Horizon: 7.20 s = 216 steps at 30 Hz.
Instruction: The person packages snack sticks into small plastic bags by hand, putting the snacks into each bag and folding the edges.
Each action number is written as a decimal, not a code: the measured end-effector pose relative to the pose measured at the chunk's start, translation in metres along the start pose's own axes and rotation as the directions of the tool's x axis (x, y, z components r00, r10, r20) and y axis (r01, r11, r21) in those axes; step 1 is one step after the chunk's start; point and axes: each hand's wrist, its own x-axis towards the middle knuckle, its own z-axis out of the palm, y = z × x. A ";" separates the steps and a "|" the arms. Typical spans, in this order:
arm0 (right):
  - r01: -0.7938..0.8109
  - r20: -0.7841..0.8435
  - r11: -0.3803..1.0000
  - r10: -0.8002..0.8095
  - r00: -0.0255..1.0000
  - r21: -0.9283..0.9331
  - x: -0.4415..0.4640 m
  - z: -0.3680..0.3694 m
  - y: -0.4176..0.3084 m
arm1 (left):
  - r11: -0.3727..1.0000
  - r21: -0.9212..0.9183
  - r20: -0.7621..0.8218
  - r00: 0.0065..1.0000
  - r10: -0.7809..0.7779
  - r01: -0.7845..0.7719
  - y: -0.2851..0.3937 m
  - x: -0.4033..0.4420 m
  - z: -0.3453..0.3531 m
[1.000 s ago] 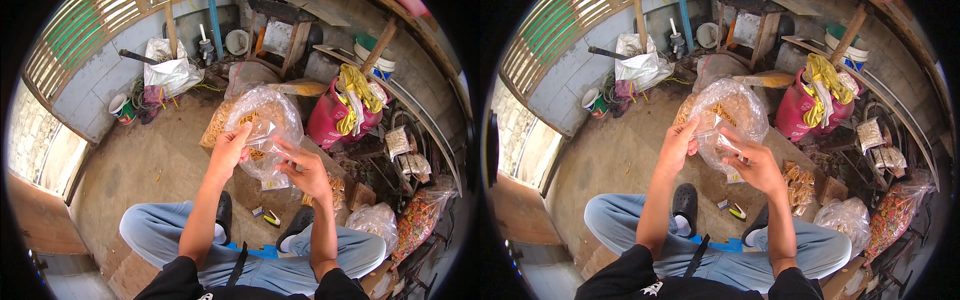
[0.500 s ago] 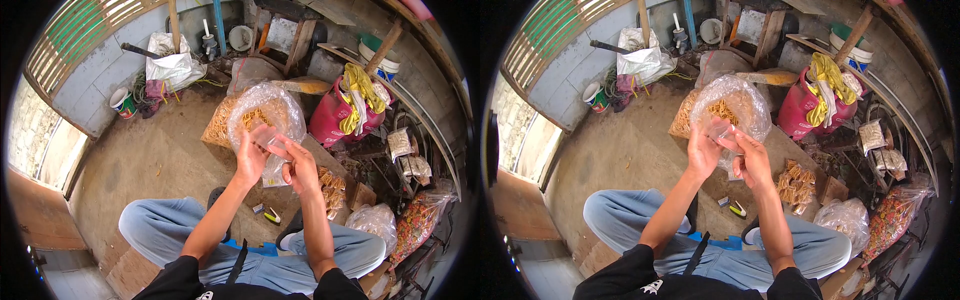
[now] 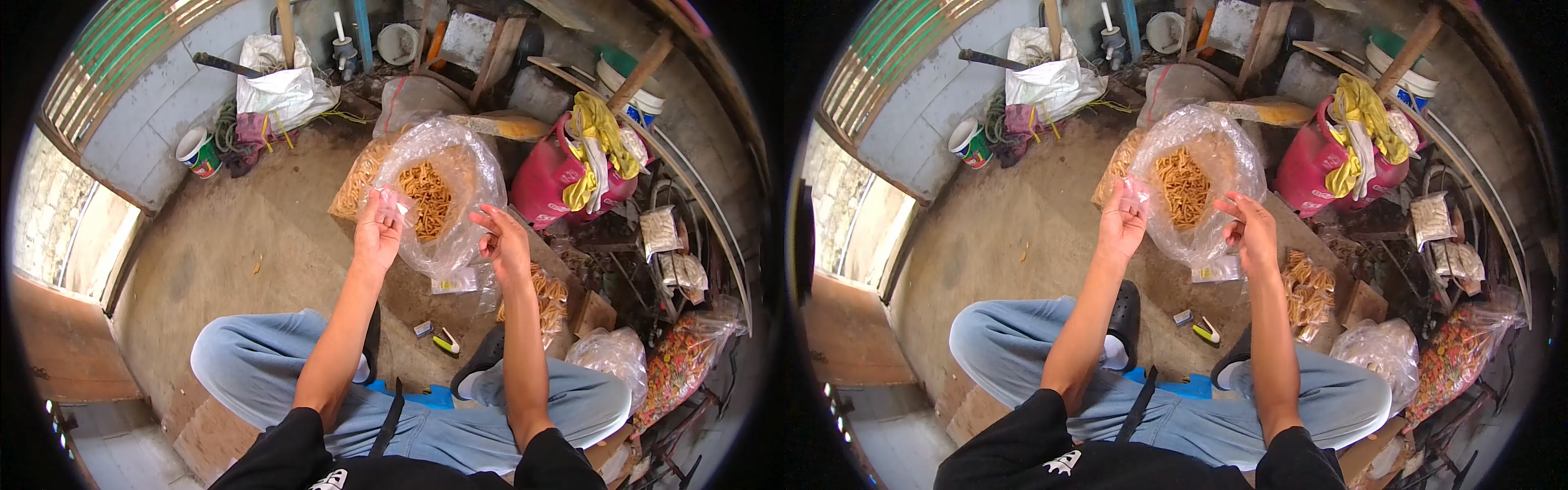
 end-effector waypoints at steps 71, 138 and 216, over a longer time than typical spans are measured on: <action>0.460 0.366 0.198 -0.375 0.851 -0.866 0.223 -0.014 0.204 | 0.919 -0.190 0.042 0.938 -0.344 0.346 -0.015 0.053 -0.029; 0.630 0.206 0.428 -0.698 0.686 -0.648 -0.076 0.055 -0.052 | 0.986 0.146 0.278 0.960 0.040 -0.083 -0.036 -0.080 0.092; 0.568 0.243 0.560 -0.549 0.800 -0.603 -0.033 0.038 -0.002 | 0.988 0.156 0.290 0.955 -0.058 0.012 -0.041 -0.060 0.068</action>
